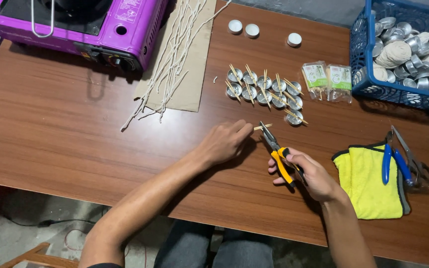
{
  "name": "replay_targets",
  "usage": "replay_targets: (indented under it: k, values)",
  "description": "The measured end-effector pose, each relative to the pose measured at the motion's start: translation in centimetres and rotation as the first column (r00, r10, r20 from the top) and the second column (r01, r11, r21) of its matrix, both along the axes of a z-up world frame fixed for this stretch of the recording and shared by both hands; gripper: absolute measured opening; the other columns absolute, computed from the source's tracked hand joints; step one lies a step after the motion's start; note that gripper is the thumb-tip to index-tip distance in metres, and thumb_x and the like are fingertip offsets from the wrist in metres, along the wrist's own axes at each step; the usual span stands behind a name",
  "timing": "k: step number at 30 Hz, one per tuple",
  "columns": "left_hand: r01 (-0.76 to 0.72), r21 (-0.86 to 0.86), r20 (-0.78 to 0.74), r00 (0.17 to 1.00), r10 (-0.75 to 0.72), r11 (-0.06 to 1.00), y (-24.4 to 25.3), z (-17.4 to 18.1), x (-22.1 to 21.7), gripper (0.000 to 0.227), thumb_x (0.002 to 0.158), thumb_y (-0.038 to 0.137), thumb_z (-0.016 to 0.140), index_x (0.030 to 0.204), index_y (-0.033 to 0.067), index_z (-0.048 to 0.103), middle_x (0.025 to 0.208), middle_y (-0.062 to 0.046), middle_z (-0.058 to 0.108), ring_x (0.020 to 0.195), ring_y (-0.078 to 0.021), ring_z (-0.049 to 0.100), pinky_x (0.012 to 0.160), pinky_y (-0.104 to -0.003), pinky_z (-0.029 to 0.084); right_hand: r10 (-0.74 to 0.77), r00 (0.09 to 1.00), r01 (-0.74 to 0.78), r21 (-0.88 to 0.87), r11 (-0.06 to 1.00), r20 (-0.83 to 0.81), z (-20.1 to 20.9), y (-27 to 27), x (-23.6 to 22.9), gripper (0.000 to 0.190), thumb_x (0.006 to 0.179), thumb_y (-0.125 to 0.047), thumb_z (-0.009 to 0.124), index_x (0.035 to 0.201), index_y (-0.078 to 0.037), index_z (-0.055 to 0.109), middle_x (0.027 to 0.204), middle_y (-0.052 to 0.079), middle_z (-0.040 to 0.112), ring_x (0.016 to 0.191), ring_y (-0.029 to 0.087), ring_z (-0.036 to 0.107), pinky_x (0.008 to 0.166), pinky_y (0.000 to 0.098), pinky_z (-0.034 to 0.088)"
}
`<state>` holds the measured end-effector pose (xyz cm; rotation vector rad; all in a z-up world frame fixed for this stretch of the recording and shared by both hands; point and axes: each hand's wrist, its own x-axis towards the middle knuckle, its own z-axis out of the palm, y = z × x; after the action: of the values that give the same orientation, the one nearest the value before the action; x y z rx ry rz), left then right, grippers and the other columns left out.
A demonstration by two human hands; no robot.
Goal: Assembling candle wicks by inserting them into metal tabs, crimping the tabs with pliers, and trimming the wicks with scissors.
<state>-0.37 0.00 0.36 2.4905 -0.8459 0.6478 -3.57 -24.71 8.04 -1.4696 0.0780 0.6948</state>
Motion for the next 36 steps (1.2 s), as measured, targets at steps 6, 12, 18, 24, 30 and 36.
replay_targets:
  k: [6,12,18,24,30,36]
  values:
    - [0.007,0.003,0.013,1.0,-0.007,1.0,0.0,0.6,-0.4,0.006,0.097,0.019,0.048,0.095,0.0146,0.05,0.075,-0.002,0.046,0.055,-0.0273,0.064,0.051,-0.035,0.055,0.066,0.996,-0.063,-0.037,0.997,0.067,-0.1,0.0,0.1,0.041,0.096,-0.018,0.043,0.119,0.01,0.063,0.103,0.027,0.062,0.089,0.039,0.069,0.059,0.0514,0.064]
    - [-0.005,0.007,0.032,0.999,0.005,1.0,-0.2,0.4,-0.3,0.006,0.098,0.019,0.047,0.094,0.0147,0.05,0.075,-0.002,0.045,0.054,-0.0266,0.064,0.05,-0.033,0.054,0.072,0.995,-0.075,0.035,0.997,0.076,-2.4,-1.3,0.5,0.038,0.096,-0.018,0.042,0.116,0.007,0.062,0.101,0.025,0.06,0.079,0.033,0.066,0.047,0.0345,0.052]
    - [0.01,-0.034,-0.05,0.999,-0.011,0.999,-0.1,-0.3,0.0,0.008,0.099,0.019,0.044,0.095,0.0142,0.05,0.075,-0.003,0.046,0.055,-0.0271,0.064,0.049,-0.035,0.054,0.076,0.997,-0.078,0.068,0.995,0.026,-4.5,-1.1,1.2,0.018,0.098,-0.016,0.041,0.103,-0.005,0.054,0.088,0.01,0.045,0.067,0.018,0.046,0.041,0.0229,0.032]
    - [0.002,-0.048,-0.077,0.997,-0.006,0.999,-0.1,-0.5,0.2,0.009,0.099,0.018,0.044,0.094,0.014,0.05,0.074,-0.003,0.047,0.054,-0.0271,0.064,0.048,-0.036,0.054,0.013,0.997,-0.012,-0.012,1.0,0.08,-3.9,0.1,0.2,0.019,0.107,-0.021,0.049,0.099,-0.005,0.056,0.084,0.005,0.044,0.067,0.014,0.042,0.04,0.0206,0.028]
    - [0.012,-0.045,-0.093,0.996,-0.016,0.999,-0.1,-0.8,0.3,0.006,0.098,0.017,0.045,0.096,0.0136,0.05,0.076,-0.005,0.049,0.057,-0.0301,0.066,0.05,-0.039,0.055,0.014,0.993,-0.006,-0.062,0.998,0.117,-2.8,0.7,-0.4,0.021,0.109,-0.022,0.047,0.096,-0.007,0.055,0.083,0.004,0.043,0.065,0.011,0.041,0.041,0.018,0.031]
    - [0.005,-0.04,-0.094,0.996,-0.009,0.999,-0.3,-0.4,-0.2,0.007,0.099,0.018,0.046,0.097,0.0146,0.051,0.075,-0.004,0.049,0.056,-0.0284,0.065,0.05,-0.038,0.055,0.033,0.992,-0.021,-0.099,0.995,0.125,-2.5,0.3,-0.4,0.021,0.11,-0.022,0.047,0.095,-0.008,0.055,0.083,0.002,0.043,0.064,0.01,0.042,0.04,0.0191,0.035]
